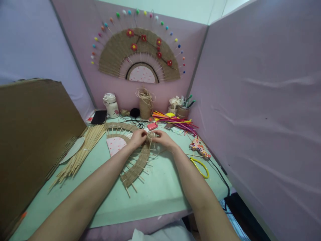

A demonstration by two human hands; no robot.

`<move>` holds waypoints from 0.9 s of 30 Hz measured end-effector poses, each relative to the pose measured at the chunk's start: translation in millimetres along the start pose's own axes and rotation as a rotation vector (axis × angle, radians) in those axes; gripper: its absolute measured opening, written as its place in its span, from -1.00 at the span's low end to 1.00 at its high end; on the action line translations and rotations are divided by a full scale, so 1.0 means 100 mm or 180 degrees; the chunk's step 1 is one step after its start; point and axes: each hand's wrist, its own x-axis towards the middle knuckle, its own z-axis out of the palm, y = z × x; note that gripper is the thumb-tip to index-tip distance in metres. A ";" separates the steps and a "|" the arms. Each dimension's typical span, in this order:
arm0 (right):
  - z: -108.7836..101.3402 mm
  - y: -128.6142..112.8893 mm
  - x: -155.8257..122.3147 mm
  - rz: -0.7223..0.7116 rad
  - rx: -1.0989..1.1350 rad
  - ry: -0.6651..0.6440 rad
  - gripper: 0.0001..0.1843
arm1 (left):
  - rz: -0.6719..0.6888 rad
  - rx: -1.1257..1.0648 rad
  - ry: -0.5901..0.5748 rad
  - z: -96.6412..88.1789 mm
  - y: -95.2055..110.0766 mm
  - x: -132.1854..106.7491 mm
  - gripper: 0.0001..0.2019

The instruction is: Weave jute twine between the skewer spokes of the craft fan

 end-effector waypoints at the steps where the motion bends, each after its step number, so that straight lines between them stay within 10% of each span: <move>1: 0.00 0.01 0.00 -0.0006 0.0024 0.0023 -0.55 | 0.0015 0.0074 -0.0023 0.00 0.00 0.00 -0.87; 18: 0.02 -0.03 0.12 0.0389 0.1097 0.0192 -0.58 | -0.0095 -0.0344 -0.0269 0.00 -0.03 0.01 -0.88; 27: -0.12 0.01 0.10 0.0022 0.0110 0.0035 -0.51 | -0.0512 -0.1376 -0.0328 0.02 0.06 0.04 -0.90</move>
